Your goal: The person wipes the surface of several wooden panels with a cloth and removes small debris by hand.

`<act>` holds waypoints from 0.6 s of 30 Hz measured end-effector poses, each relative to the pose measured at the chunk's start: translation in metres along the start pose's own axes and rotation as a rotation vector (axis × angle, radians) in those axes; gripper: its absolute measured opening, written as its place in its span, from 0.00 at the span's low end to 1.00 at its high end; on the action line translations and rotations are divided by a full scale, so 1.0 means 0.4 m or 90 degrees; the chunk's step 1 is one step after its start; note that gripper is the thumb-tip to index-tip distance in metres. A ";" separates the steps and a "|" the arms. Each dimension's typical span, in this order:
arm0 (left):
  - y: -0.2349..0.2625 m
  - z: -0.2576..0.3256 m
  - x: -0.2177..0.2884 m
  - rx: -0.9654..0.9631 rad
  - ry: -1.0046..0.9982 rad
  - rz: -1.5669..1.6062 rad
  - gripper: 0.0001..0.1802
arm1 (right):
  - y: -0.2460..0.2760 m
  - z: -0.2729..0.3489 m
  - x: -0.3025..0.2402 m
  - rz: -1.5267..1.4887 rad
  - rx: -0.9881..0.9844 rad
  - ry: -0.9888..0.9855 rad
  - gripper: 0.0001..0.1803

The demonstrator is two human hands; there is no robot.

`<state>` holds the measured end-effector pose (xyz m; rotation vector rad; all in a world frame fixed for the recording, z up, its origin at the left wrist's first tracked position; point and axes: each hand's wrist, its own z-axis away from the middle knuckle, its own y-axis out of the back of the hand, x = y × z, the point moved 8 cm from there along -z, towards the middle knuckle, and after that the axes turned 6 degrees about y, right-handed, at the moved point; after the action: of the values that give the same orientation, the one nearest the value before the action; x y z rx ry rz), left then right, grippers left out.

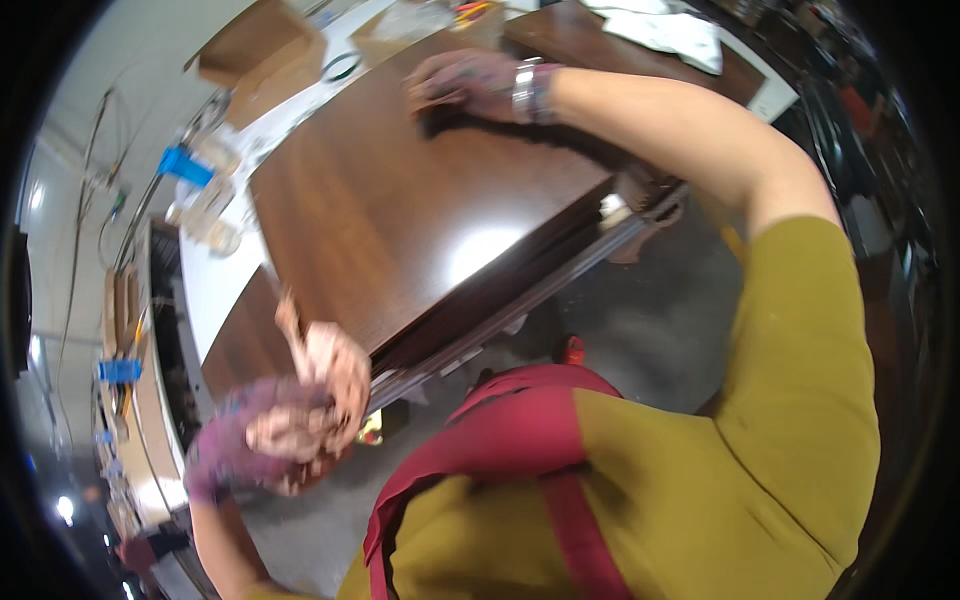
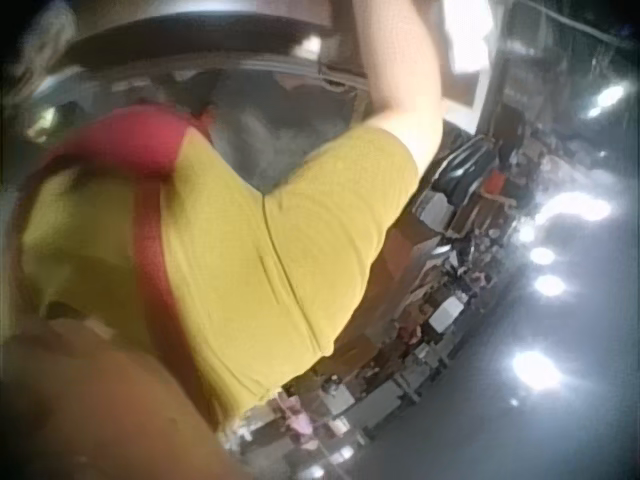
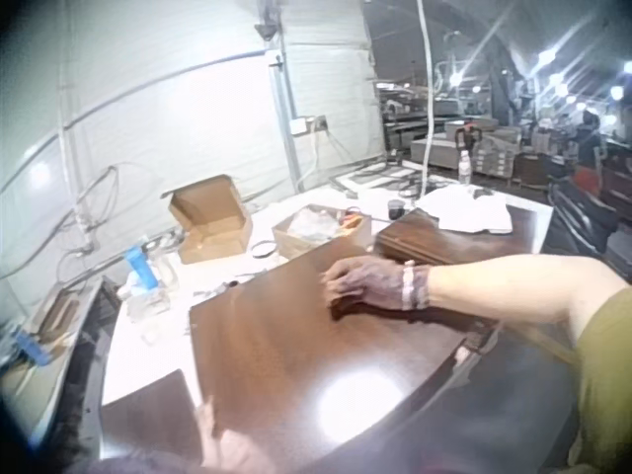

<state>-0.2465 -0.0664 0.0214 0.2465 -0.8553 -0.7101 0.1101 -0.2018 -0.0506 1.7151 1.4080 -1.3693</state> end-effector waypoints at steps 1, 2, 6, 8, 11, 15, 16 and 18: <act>-0.044 0.022 -0.006 0.025 0.018 -0.129 0.30 | -0.019 -0.004 -0.005 0.020 0.032 -0.033 0.16; -0.058 0.009 -0.002 -0.015 0.013 -0.122 0.34 | 0.002 0.027 -0.012 -0.047 0.068 -0.046 0.12; -0.051 0.091 0.019 0.370 -0.085 0.155 0.34 | 0.008 -0.019 -0.026 -0.102 -0.029 -0.086 0.08; -0.036 0.076 0.047 0.569 -0.215 0.330 0.32 | 0.058 -0.030 -0.019 -0.088 -0.062 -0.106 0.07; -0.103 -0.049 0.070 0.627 0.055 0.020 0.29 | 0.107 -0.025 -0.003 -0.090 -0.077 -0.124 0.07; -0.183 -0.168 0.278 0.521 -0.130 -0.151 0.31 | 0.072 -0.009 -0.010 -0.107 -0.072 -0.122 0.09; -0.196 -0.201 0.329 0.503 -0.185 -0.156 0.31 | 0.068 -0.010 -0.012 -0.123 -0.078 -0.111 0.09; -0.225 -0.289 0.473 0.429 -0.325 -0.181 0.34 | 0.078 0.013 -0.035 -0.174 -0.070 -0.081 0.10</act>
<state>-0.1167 -0.2672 0.0189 0.8257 -1.5611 -0.7400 0.1380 -0.2217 -0.0454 1.3781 1.6572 -1.4846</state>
